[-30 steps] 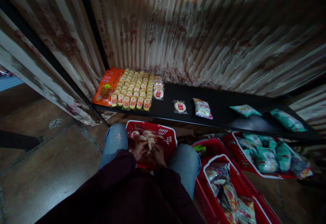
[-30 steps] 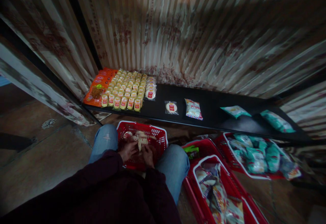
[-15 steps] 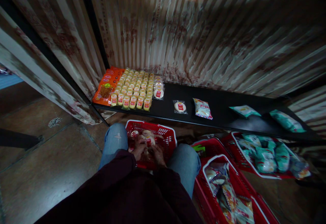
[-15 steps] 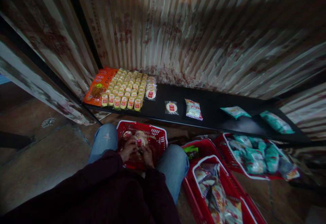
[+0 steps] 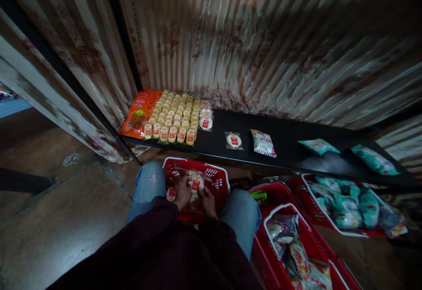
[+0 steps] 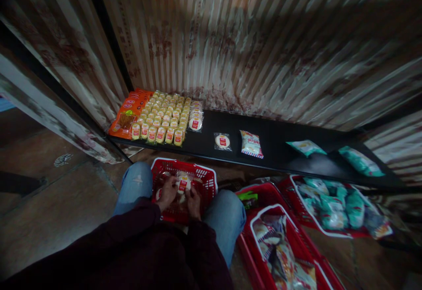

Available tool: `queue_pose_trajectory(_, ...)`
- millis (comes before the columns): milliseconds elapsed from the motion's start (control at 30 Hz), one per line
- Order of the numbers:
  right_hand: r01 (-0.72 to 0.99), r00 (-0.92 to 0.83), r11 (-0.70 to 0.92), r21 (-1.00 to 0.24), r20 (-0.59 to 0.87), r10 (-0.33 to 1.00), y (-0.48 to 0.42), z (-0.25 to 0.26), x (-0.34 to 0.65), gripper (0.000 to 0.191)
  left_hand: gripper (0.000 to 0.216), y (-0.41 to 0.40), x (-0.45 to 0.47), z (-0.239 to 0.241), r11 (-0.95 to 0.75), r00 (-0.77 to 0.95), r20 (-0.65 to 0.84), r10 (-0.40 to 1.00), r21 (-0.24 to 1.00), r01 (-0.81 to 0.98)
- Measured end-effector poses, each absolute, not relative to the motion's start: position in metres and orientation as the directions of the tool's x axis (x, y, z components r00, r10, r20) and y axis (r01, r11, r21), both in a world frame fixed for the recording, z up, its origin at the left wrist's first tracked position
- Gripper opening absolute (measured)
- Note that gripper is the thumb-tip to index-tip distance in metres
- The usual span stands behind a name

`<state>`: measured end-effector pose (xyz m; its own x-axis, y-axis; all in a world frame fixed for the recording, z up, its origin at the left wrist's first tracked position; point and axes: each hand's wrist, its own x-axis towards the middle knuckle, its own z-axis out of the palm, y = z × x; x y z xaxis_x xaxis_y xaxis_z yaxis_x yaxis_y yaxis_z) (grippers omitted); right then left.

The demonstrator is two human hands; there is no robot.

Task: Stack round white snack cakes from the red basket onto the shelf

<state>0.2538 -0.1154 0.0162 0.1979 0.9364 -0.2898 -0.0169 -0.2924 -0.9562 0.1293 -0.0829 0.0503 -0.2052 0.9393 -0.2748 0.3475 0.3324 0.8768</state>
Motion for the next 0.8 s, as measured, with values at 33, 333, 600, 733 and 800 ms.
queue_pose_trajectory(33,-0.011,0.205,-0.305,-0.952,-0.301,0.931,-0.114,0.017,0.254,0.051,0.025,-0.082,0.129,0.054,0.328,-0.212,-0.266,0.94,0.877,0.352)
queue_pose_trajectory(333,0.002,0.28,-0.275,-0.961,-0.263,0.923,-0.087,0.049,0.263,0.056,0.024,-0.067,0.137,0.093,0.217,-0.187,-0.154,0.97,0.894,0.393)
queue_pose_trajectory(600,-0.138,0.275,-0.272,-0.952,-0.301,0.913,-0.065,0.081,0.264,0.061,0.031,-0.053,0.145,0.11,0.087,-0.139,-0.029,0.99,0.898,0.432)
queue_pose_trajectory(733,-0.157,0.287,-0.192,-0.969,-0.231,0.93,-0.055,0.091,0.266,0.062,0.037,-0.047,0.148,0.115,0.025,-0.123,0.026,0.992,0.919,0.393)
queue_pose_trajectory(800,-0.157,0.293,-0.153,-0.976,-0.194,0.936,-0.047,0.094,0.268,0.062,0.04,-0.042,0.15,0.118,-0.001,-0.115,0.047,0.992,0.93,0.368)
